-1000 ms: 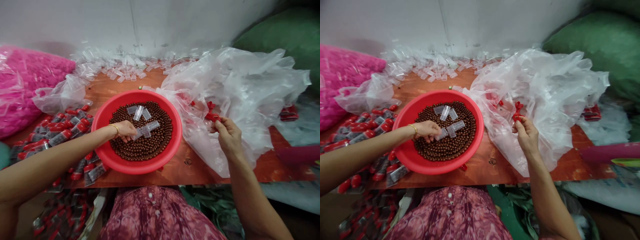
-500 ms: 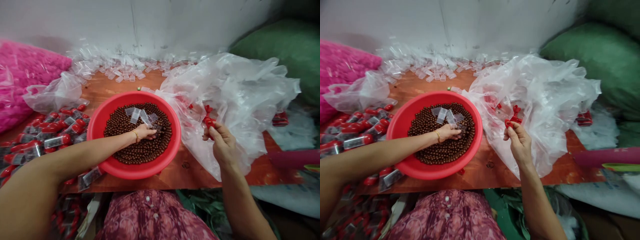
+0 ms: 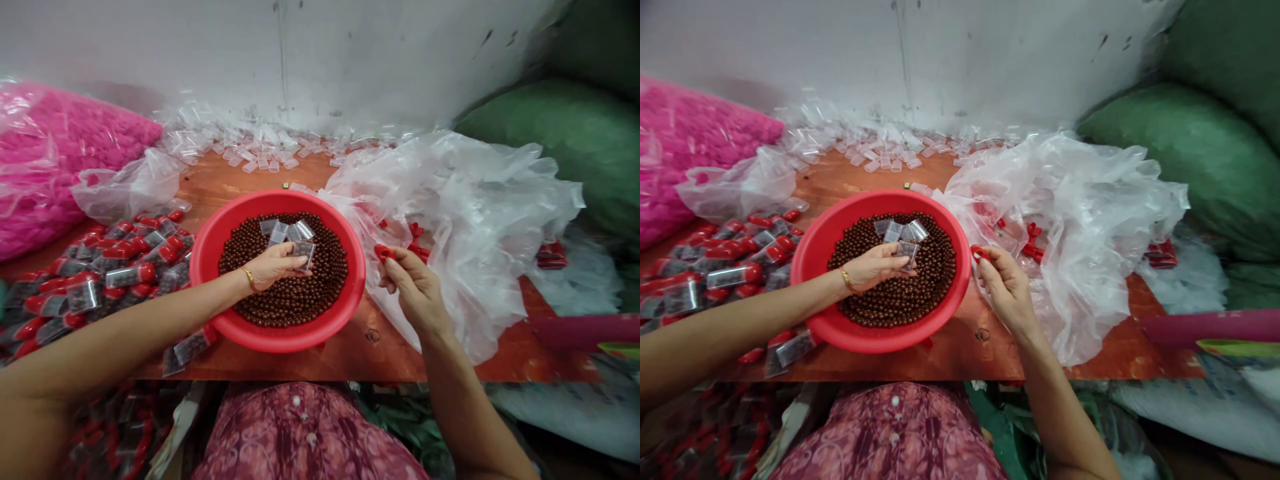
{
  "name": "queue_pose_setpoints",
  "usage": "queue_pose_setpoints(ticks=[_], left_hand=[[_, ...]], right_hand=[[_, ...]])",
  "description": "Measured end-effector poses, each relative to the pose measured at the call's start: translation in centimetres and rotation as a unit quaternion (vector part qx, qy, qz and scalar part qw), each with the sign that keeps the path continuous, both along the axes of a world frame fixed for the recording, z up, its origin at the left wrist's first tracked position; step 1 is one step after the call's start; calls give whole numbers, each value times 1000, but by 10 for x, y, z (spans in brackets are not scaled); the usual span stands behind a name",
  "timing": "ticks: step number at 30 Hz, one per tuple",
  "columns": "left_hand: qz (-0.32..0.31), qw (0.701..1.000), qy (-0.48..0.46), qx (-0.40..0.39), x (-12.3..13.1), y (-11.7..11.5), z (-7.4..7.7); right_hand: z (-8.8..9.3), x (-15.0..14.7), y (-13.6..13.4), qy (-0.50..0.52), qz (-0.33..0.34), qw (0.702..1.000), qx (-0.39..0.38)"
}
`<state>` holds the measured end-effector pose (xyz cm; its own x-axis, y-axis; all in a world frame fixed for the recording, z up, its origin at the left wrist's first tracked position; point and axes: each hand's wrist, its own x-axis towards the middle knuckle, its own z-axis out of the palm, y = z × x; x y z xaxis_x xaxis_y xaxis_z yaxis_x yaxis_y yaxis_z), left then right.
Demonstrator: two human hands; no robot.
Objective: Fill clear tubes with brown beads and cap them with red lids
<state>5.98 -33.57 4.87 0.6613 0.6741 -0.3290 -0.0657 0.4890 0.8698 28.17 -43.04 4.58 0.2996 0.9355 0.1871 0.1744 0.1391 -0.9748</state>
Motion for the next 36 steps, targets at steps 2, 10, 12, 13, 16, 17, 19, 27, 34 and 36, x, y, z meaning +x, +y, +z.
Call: queue_pose_setpoints(ticks=[2, 10, 12, 13, 16, 17, 19, 27, 34, 36], left_hand=[[-4, 1000, 14, -23, -4, -8, 3], [-6, 996, 11, 92, -2, -15, 3], [-15, 989, 19, 148, 0, -15, 2], [-22, 984, 26, 176, 1, -15, 1], [-54, 967, 51, 245, 2, -17, 0], [-64, 961, 59, 261, 2, -18, -1], [-75, 950, 80, 293, 2, -19, -2], [-17, 854, 281, 438, 2, -25, 10], [-3, 784, 381, 490, 4, -32, 16], [6, 788, 375, 488, 3, -33, 16]], right_hand=[[6, -13, 7, -15, 40, 999, 4], [4, -50, 31, -9, 148, 989, -16], [4, -54, 33, -1, 159, 987, -26], [4, -55, 33, 4, 163, 986, -32], [4, -57, 33, 11, 173, 984, -53], [3, -57, 33, 5, 175, 983, -57], [0, -56, 32, -20, 177, 983, -52], [-5, -57, 23, -222, 174, 958, 54], [-4, -72, 16, -289, 140, 942, 94], [-4, -78, 12, -310, 111, 937, 115]])
